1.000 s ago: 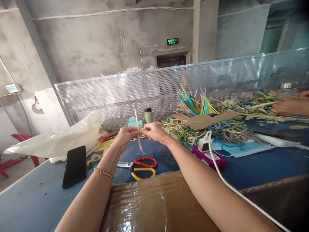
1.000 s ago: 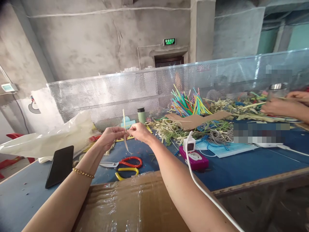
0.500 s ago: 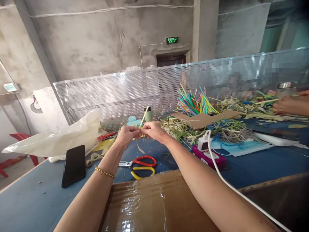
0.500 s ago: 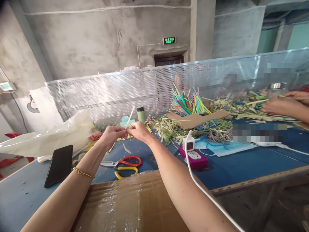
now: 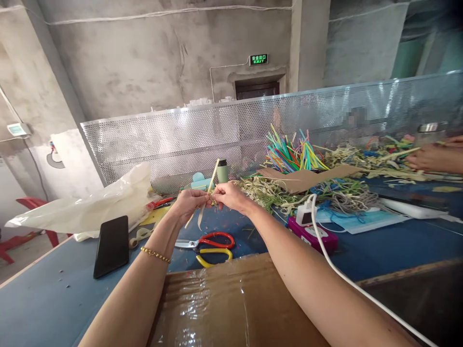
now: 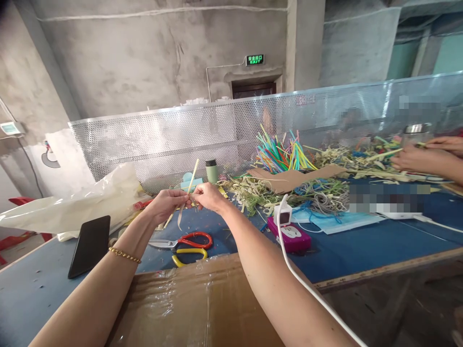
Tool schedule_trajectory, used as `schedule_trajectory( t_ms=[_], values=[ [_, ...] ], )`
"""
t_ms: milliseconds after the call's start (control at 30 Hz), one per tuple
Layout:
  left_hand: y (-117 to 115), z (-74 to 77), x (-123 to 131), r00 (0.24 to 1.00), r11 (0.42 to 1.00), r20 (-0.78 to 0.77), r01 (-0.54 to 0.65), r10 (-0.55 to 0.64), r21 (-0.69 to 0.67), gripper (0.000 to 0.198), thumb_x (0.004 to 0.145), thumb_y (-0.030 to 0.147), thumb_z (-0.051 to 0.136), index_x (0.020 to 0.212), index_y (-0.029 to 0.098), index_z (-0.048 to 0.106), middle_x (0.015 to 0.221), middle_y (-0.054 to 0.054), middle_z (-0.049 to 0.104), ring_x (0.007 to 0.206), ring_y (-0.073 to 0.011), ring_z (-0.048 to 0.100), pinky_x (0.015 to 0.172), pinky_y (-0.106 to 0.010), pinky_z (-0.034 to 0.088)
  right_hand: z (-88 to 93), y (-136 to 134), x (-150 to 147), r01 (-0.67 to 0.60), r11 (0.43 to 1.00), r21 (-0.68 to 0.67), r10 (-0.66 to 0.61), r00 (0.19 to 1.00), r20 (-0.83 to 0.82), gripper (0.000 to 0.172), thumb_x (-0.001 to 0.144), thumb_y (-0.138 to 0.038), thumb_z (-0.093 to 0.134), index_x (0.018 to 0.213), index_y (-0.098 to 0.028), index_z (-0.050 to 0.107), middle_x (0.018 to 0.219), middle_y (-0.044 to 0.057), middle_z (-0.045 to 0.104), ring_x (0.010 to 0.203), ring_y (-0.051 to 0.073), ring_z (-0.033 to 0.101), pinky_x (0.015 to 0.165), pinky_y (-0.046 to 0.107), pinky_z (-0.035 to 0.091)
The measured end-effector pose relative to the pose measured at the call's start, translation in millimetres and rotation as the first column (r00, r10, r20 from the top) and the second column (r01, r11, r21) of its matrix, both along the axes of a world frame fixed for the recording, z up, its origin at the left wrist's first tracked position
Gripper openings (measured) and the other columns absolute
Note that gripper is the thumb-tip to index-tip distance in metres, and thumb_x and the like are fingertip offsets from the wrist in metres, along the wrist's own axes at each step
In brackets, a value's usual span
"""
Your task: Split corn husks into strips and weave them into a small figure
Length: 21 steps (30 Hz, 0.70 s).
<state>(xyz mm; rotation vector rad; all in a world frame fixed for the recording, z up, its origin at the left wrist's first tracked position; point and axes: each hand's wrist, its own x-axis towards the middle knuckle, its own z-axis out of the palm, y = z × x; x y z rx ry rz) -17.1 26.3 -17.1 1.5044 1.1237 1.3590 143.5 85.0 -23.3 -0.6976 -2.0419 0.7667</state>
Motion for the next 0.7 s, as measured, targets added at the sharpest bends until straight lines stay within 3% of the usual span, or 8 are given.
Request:
schedule_trajectory(
  t_ms=[100, 200, 300, 367, 433, 533, 700],
  values=[
    [-2, 1.1, -4, 0.992, 0.992, 0.108, 0.079, -0.068, -0.095, 0.01, 0.072, 0.019, 0.068, 0.072, 0.01, 0.073, 0.073, -0.012, 0.071, 0.067, -0.0175, 0.065, 0.064, -0.028, 0.047, -2.4, 1, -1, -0.026, 0.999, -0.022, 0.026, 1.0, 0.004, 0.02, 0.082, -0.02, 0.06, 0.063, -0.016, 0.054, 0.052, -0.002, 0.058, 0.046, 0.011, 0.057, 0.048, 0.02, 0.039],
    [-2, 0.4, -5, 0.99, 0.988, 0.117, 0.096, -0.081, -0.125, 0.014, 0.075, 0.018, 0.065, 0.083, 0.009, 0.074, 0.075, -0.014, 0.072, 0.069, -0.0187, 0.067, 0.066, -0.028, 0.048, -3.5, 3, -1, -0.005, 1.0, 0.008, 0.004, 0.999, 0.045, 0.021, 0.085, -0.022, 0.057, 0.065, -0.015, 0.055, 0.053, -0.001, 0.059, 0.049, 0.011, 0.057, 0.05, 0.021, 0.039],
    [1, -2.1, -6, 0.991, 0.986, 0.09, 0.111, -0.1, -0.123, 0.014, 0.074, 0.016, 0.066, 0.084, 0.01, 0.074, 0.077, -0.013, 0.073, 0.073, -0.0204, 0.069, 0.071, -0.03, 0.05, -1.7, 3, -1, 0.1, 0.986, 0.134, -0.118, 0.983, 0.139, 0.025, 0.086, -0.027, 0.057, 0.064, -0.015, 0.058, 0.058, 0.002, 0.062, 0.055, 0.012, 0.057, 0.054, 0.023, 0.038],
    [3, -4.5, -5, 0.994, 0.99, 0.083, 0.085, -0.076, -0.109, 0.011, 0.073, 0.014, 0.066, 0.081, 0.011, 0.073, 0.078, -0.013, 0.073, 0.075, -0.021, 0.069, 0.073, -0.031, 0.05, 0.9, 1, -1, 0.235, 0.935, 0.266, -0.287, 0.941, 0.177, 0.021, 0.084, -0.028, 0.058, 0.067, -0.015, 0.062, 0.067, 0.004, 0.066, 0.065, 0.015, 0.059, 0.06, 0.025, 0.038],
    [7, -6.8, -5, 0.993, 0.995, 0.111, 0.036, -0.027, -0.088, 0.009, 0.071, 0.011, 0.066, 0.078, 0.012, 0.072, 0.079, -0.012, 0.074, 0.075, -0.0204, 0.069, 0.073, -0.031, 0.051, 3.8, -3, -2, 0.376, 0.836, 0.4, -0.464, 0.873, 0.15, 0.015, 0.084, -0.026, 0.058, 0.075, -0.017, 0.066, 0.081, 0.006, 0.069, 0.079, 0.018, 0.06, 0.071, 0.029, 0.039],
    [10, -8.9, -2, 0.98, 0.999, 0.195, -0.02, 0.029, -0.051, 0.008, 0.07, 0.009, 0.065, 0.077, 0.012, 0.069, 0.078, -0.011, 0.074, 0.07, -0.018, 0.068, 0.07, -0.03, 0.051, 6.7, -10, -2, 0.493, 0.711, 0.502, -0.603, 0.794, 0.073, 0.015, 0.086, -0.025, 0.055, 0.082, -0.018, 0.068, 0.096, 0.01, 0.067, 0.095, 0.023, 0.058, 0.084, 0.034, 0.037],
    [9, -7.8, 4, 0.949, 0.995, 0.301, -0.091, 0.097, -0.032, 0.008, 0.067, 0.012, 0.067, 0.073, 0.011, 0.063, 0.083, -0.013, 0.073, 0.069, -0.0176, 0.068, 0.065, -0.029, 0.05, 9.3, -18, -4, 0.574, 0.727, 0.378, -0.626, 0.779, 0.022, 0.027, 0.087, -0.032, 0.058, 0.106, -0.013, 0.061, 0.102, 0.015, 0.067, 0.095, 0.025, 0.059, 0.086, 0.035, 0.039]
  ],
)
